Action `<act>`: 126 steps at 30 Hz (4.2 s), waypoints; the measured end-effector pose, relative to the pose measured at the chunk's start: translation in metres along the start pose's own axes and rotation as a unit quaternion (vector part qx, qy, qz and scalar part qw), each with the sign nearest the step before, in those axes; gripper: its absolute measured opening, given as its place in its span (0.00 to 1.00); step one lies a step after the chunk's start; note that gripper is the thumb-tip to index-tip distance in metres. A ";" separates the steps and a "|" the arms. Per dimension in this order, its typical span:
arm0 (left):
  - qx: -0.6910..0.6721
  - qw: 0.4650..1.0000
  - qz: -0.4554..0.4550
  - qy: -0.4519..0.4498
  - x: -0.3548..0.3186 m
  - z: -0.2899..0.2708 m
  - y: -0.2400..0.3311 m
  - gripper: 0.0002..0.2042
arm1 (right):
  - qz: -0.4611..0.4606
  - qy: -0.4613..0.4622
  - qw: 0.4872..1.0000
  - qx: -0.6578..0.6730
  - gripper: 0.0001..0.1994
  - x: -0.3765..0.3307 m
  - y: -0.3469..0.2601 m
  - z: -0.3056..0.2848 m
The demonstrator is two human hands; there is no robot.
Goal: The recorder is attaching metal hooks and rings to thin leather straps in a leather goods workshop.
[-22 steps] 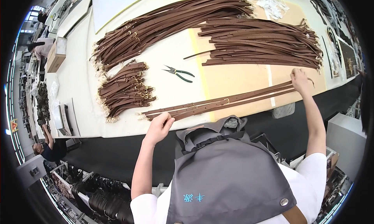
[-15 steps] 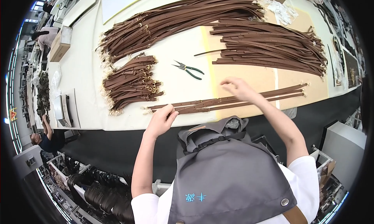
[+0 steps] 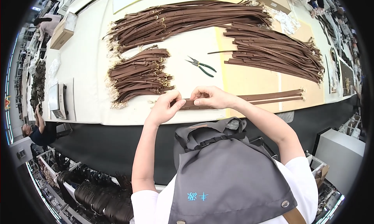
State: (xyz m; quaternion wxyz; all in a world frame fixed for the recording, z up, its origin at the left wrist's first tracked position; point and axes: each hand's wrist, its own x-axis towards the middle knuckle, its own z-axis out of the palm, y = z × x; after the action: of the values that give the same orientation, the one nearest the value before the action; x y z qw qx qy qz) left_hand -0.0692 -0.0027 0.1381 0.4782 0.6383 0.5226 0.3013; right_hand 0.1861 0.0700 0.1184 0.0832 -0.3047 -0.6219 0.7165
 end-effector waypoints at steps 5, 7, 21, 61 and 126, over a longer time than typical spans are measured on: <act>-0.008 1.000 -0.016 0.013 0.000 0.000 0.016 0.13 | -0.023 -0.004 1.000 0.018 0.11 -0.006 -0.013 0.000; -0.001 0.999 -0.030 0.012 0.000 0.004 0.021 0.12 | -0.027 -0.001 1.000 0.000 0.10 -0.012 -0.017 -0.004; 0.061 0.978 0.030 0.198 -0.005 0.036 0.015 0.11 | 0.038 -0.097 0.994 0.031 0.18 -0.005 -0.016 -0.037; -0.401 0.907 0.040 0.120 0.006 0.101 0.015 0.15 | -0.195 0.226 0.953 0.060 0.11 -0.060 -0.045 -0.017; -0.669 0.703 -0.028 0.238 -0.043 0.078 0.078 0.20 | -0.189 0.322 0.901 -0.223 0.04 -0.018 -0.093 0.125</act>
State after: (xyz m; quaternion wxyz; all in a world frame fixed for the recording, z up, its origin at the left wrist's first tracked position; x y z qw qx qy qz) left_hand 0.0176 -0.0667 0.1869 0.6474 0.0428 0.2975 0.7003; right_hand 0.1083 -0.0243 0.2174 0.3426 -0.4066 -0.7503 0.3930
